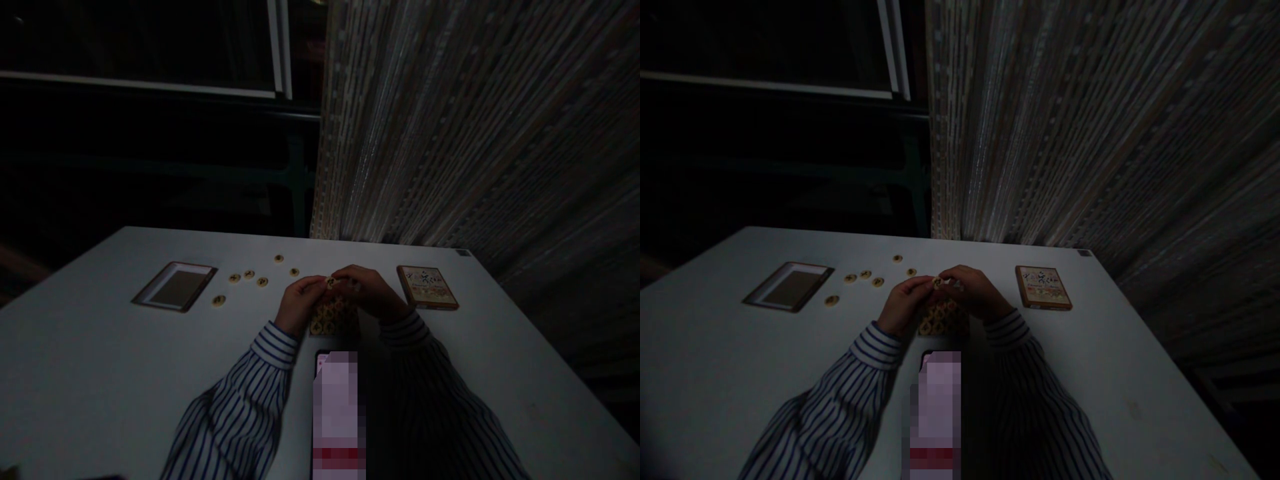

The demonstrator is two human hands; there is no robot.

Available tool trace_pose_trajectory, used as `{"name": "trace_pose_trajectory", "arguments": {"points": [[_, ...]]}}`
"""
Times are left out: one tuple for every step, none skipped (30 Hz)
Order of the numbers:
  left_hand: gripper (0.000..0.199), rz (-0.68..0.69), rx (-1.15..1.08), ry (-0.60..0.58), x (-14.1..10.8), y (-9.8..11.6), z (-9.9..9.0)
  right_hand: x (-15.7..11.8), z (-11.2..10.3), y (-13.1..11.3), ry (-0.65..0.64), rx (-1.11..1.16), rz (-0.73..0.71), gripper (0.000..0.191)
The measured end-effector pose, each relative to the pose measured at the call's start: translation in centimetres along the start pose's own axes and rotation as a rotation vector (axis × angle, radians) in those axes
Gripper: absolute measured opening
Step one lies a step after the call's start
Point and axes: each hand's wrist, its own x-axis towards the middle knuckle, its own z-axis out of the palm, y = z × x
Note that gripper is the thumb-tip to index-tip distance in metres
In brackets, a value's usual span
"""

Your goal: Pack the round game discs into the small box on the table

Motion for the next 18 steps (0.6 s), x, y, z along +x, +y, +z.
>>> {"name": "trace_pose_trajectory", "arguments": {"points": [[0.027, 0.002, -0.005, 0.000, 0.0, 0.0, 0.0, 0.0, 0.1, 0.1, 0.000, -0.022, -0.023, 0.024], [0.027, 0.005, -0.009, -0.002, 0.0, 0.1, 0.0, 0.0, 0.2, 0.1, -0.004, -0.043, -0.042, 0.026], [0.028, 0.005, -0.012, -0.006, 0.0, 0.1, 0.0, -0.1, 0.3, 0.2, -0.009, -0.062, -0.055, 0.027], [0.029, 0.005, -0.016, -0.011, 0.0, 0.1, 0.0, 0.0, 0.4, 0.2, -0.015, -0.079, -0.067, 0.028], [0.030, 0.004, -0.019, -0.017, -0.1, 0.1, 0.0, 0.0, 0.5, 0.3, -0.020, -0.092, -0.079, 0.028], [0.031, 0.003, -0.020, -0.021, -0.1, 0.0, 0.0, 0.0, 0.5, 0.3, -0.023, -0.103, -0.089, 0.028], [0.031, 0.003, -0.019, -0.026, -0.1, 0.0, 0.0, 0.0, 0.6, 0.3, -0.023, -0.111, -0.095, 0.028], [0.031, 0.006, -0.014, -0.032, -0.1, 0.0, 0.1, 0.0, 0.7, 0.3, -0.023, -0.118, -0.099, 0.027], [0.031, 0.011, -0.004, -0.038, -0.2, 0.0, 0.1, 0.0, 0.7, 0.3, -0.024, -0.125, -0.101, 0.027], [0.031, 0.017, 0.011, -0.043, -0.2, 0.1, 0.1, 0.0, 0.7, 0.3, -0.030, -0.134, -0.099, 0.026], [0.031, 0.021, 0.030, -0.045, -0.2, 0.1, 0.0, 0.0, 0.7, 0.4, -0.036, -0.144, -0.093, 0.026], [0.031, 0.025, 0.050, -0.036, -0.2, 0.1, -0.1, 0.0, 0.7, 0.4, -0.044, -0.157, -0.085, 0.027], [0.031, 0.033, 0.072, -0.016, -0.2, 0.2, -0.3, -0.1, 0.7, 0.5, -0.051, -0.173, -0.075, 0.028], [0.031, 0.047, 0.095, 0.018, -0.1, 0.2, -0.6, -0.1, 0.7, 0.6, -0.056, -0.191, -0.063, 0.030], [0.032, 0.072, 0.119, 0.065, 0.0, 0.2, -0.9, -0.2, 0.6, 0.8, -0.063, -0.211, -0.049, 0.032], [0.032, 0.106, 0.146, 0.118, 0.2, 0.2, -1.4, -0.3, 0.5, 1.0, -0.075, -0.230, -0.036, 0.033], [0.032, 0.148, 0.180, 0.172, 0.3, 0.1, -1.9, -0.4, 0.5, 1.2, -0.097, -0.250, -0.022, 0.033], [0.031, 0.191, 0.214, 0.225, 0.5, 0.1, -2.5, -0.4, 0.4, 1.4, -0.123, -0.268, -0.005, 0.033]]}}
